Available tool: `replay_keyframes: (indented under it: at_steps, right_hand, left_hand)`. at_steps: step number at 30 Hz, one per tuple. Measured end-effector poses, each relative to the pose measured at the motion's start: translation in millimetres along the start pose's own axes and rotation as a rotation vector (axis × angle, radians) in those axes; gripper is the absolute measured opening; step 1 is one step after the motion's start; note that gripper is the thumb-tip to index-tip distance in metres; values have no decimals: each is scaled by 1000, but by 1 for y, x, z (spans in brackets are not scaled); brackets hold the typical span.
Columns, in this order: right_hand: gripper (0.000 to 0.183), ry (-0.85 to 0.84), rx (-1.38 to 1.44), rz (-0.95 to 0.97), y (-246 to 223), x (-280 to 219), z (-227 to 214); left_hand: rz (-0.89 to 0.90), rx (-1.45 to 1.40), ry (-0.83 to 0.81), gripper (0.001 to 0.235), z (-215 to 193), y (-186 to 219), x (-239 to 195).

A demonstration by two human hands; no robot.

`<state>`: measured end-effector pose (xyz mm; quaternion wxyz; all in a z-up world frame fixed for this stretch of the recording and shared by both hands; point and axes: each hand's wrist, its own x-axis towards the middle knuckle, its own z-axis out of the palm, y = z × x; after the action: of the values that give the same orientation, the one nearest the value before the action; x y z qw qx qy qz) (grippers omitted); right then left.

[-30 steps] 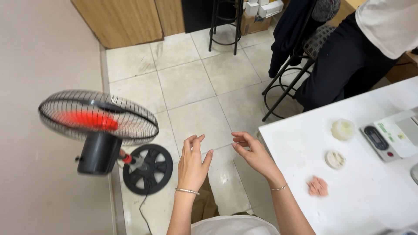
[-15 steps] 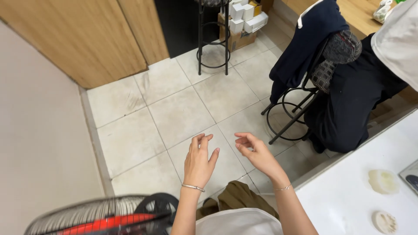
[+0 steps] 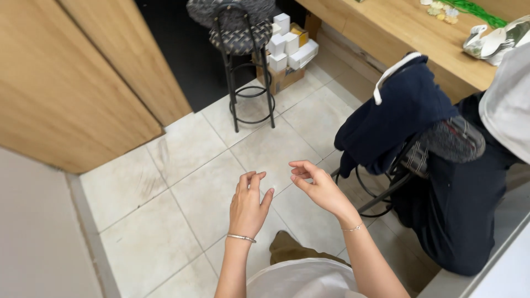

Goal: Pick up decorative flower-shaped candles from a workbench and arrange them on a glass display shelf.

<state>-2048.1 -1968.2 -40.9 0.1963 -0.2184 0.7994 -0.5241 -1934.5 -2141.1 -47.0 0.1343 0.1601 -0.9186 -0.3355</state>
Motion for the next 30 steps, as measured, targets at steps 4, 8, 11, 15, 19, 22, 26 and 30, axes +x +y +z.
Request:
replay_keyframes:
  at_steps: [4, 8, 11, 15, 19, 22, 26, 30]
  right_hand:
    - [37, 26, -11, 34, -1, 72, -39]
    - [36, 99, -5, 32, 21, 124, -71]
    - [37, 148, -2, 130, 23, 156, -89]
    - [37, 254, 27, 166, 44, 211, -115]
    - [36, 354, 51, 220, 50, 277, -143]
    - [36, 436, 62, 209, 58, 329, -160]
    - [36, 461, 77, 259, 57, 394, -182]
    - [36, 576, 76, 302, 49, 443, -196]
  left_hand:
    - [25, -54, -26, 42, 15, 9, 87]
    - [46, -62, -122, 41, 38, 12, 155]
    - [79, -60, -193, 42, 58, 12, 210]
    - [166, -65, -287, 43, 80, 18, 294]
    - [302, -71, -342, 44, 101, 23, 388]
    - [420, -80, -375, 44, 112, 31, 458]
    - [495, -110, -444, 44, 120, 46, 538]
    - [563, -109, -490, 44, 138, 52, 606]
